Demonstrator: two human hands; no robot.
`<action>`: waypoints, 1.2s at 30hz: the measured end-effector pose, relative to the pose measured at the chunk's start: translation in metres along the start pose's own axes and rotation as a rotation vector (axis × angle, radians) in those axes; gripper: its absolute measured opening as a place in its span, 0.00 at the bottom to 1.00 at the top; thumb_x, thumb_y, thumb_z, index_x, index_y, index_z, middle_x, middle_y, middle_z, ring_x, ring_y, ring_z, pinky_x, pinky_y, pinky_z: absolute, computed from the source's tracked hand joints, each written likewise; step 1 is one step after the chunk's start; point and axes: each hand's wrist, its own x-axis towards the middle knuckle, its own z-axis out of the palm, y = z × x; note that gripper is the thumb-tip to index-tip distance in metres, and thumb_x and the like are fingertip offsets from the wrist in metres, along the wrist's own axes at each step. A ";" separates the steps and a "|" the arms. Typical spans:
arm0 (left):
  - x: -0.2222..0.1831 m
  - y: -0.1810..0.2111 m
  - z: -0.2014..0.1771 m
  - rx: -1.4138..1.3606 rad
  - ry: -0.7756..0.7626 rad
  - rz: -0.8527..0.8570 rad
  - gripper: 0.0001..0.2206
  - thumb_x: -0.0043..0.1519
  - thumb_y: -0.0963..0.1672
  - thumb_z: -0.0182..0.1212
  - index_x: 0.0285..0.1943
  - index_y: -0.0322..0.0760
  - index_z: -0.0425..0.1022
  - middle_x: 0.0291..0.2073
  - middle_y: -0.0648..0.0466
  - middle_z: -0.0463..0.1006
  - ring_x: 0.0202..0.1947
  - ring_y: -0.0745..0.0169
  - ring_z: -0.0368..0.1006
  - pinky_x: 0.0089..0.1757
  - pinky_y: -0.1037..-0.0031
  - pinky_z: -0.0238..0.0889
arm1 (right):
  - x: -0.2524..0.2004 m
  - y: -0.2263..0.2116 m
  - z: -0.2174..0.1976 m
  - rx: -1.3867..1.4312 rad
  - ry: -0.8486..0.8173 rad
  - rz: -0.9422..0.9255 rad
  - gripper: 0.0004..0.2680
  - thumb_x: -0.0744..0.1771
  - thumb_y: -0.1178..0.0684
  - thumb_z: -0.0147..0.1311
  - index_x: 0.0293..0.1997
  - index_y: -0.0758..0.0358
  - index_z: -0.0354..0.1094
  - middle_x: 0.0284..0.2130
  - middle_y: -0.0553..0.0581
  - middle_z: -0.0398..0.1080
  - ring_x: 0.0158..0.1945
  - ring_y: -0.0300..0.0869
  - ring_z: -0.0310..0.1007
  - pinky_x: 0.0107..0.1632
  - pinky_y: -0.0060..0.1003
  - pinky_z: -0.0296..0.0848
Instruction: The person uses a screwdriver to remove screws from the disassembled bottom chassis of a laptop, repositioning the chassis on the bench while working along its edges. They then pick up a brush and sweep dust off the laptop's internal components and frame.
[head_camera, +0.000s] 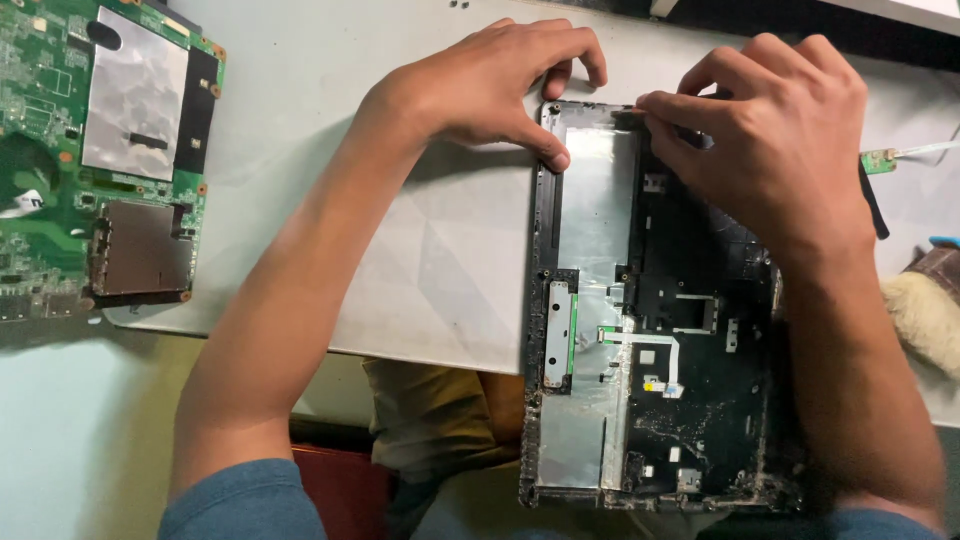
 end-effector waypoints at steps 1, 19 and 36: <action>0.000 -0.001 0.000 0.000 0.001 -0.001 0.33 0.56 0.51 0.96 0.65 0.55 0.76 0.44 0.59 0.74 0.45 0.59 0.70 0.45 0.65 0.61 | 0.006 -0.006 -0.004 0.000 0.001 -0.001 0.05 0.83 0.32 0.79 0.57 0.15 0.88 0.50 0.27 0.83 0.49 0.36 0.79 0.52 0.35 0.67; 0.001 -0.002 0.001 0.003 -0.004 -0.005 0.34 0.57 0.51 0.96 0.67 0.55 0.76 0.45 0.59 0.75 0.45 0.60 0.70 0.45 0.65 0.61 | 0.019 -0.018 -0.031 -0.074 0.001 -0.047 0.04 0.84 0.31 0.75 0.56 0.16 0.89 0.46 0.24 0.85 0.46 0.31 0.77 0.55 0.33 0.67; 0.001 -0.001 0.000 0.021 -0.004 0.000 0.34 0.56 0.51 0.96 0.65 0.55 0.75 0.44 0.59 0.74 0.44 0.59 0.69 0.48 0.65 0.60 | 0.010 -0.011 -0.018 -0.032 0.022 -0.037 0.09 0.79 0.42 0.75 0.47 0.16 0.83 0.44 0.26 0.83 0.42 0.35 0.78 0.51 0.34 0.67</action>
